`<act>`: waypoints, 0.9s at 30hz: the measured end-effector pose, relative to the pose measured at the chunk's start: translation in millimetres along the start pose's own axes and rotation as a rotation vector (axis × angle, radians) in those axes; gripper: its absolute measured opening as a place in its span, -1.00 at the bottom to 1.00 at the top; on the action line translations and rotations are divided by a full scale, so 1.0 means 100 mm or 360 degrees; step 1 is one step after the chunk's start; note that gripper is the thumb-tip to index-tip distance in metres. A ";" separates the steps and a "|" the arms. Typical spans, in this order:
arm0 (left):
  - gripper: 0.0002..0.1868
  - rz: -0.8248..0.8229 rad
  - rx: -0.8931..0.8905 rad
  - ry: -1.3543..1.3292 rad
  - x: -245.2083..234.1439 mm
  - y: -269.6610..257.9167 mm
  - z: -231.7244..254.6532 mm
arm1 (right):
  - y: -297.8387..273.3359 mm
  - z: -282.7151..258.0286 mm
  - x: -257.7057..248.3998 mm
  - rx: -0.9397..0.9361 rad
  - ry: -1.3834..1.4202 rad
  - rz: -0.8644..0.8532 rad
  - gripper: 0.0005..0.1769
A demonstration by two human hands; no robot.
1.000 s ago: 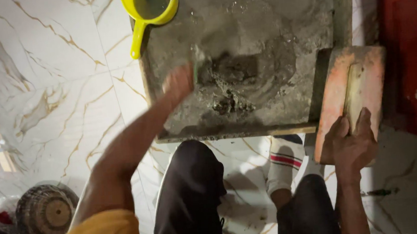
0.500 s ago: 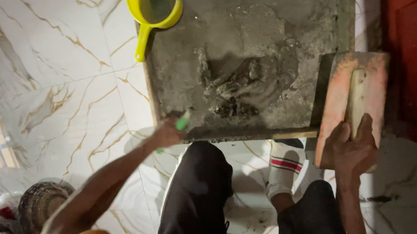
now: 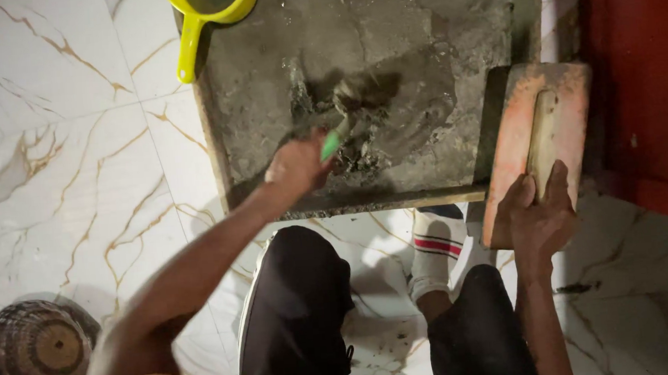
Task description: Mixing cement with water on a wooden board using a small trowel
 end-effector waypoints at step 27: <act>0.20 -0.0376 -0.0075 0.0338 -0.41 0.23 -0.11 | -0.07 0.37 0.30 0.0489 -0.0066 -0.0166 -0.37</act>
Point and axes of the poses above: each hand's wrist, its own y-axis towards the middle knuckle, its own x-axis out of the palm, z = x × y, the point moved 4 cm from there along y, towards the middle knuckle, and after that the axes turned 12 degrees about x, right-handed, at the moved point
